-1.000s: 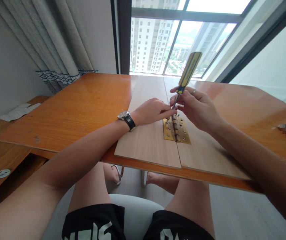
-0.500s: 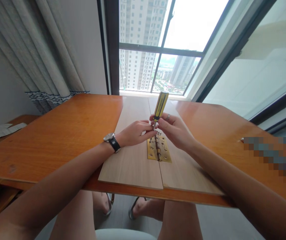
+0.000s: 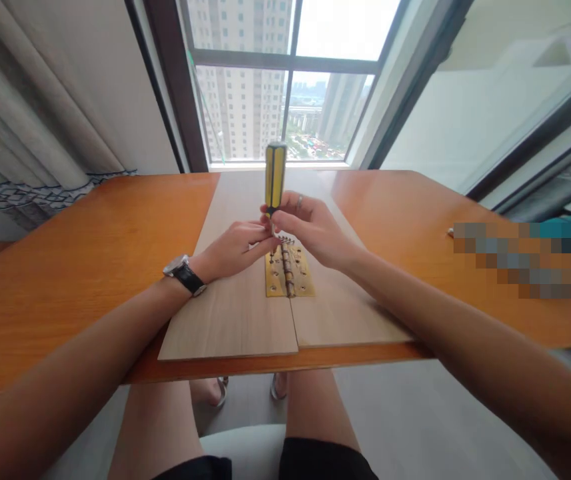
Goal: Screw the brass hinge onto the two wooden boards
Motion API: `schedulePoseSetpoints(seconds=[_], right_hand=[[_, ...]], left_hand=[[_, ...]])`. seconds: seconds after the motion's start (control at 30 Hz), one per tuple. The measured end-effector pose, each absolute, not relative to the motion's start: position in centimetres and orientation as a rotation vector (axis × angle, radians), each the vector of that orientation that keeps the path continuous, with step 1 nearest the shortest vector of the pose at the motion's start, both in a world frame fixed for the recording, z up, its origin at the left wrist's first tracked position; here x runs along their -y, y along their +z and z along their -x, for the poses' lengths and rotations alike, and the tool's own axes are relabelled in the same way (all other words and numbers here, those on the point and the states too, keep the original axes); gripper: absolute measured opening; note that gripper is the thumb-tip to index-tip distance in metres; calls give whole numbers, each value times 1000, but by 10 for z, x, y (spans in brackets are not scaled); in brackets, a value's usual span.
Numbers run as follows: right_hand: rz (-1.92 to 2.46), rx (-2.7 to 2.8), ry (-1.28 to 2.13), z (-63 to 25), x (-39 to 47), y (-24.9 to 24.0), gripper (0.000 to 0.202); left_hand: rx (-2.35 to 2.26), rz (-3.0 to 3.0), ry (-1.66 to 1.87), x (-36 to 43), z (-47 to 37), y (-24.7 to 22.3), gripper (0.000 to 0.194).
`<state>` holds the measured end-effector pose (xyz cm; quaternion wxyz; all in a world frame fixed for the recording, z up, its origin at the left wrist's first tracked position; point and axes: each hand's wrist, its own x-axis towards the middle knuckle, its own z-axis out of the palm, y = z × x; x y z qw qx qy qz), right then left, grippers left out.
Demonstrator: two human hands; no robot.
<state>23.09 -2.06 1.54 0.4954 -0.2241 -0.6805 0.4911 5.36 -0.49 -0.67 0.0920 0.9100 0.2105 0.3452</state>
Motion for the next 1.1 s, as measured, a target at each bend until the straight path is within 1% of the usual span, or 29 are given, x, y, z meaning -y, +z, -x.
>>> schedulePoseSetpoints(seconds=[0.1,0.2,0.27,0.53,0.73,0.87,1.1], right_hand=[[480,1658,1219,-229,19,13,30],[424,1659,1284,-228,15,11,40],[402,1655,1295,-227,14,11,43],[453,1632,1306,-227,14,12,45],[451,1657,1285,-228,13,11,44],[522,1681,1249,-231,17,14,40],[633,1735,1138,-234,20,17,33]], left_hand=[[-729,-2698,930,10,-53,-1,40],[-818,-2684,882,9,-51,2,37],[-862,-2678,885,6,-51,2,33],[-967,-2661,866,8,-50,0,32],[-834,-2664,894,6,-50,-1,31],[-772,-2677,947,5,-50,-3,38],[-749,-2698,948,4,-51,-6,42]])
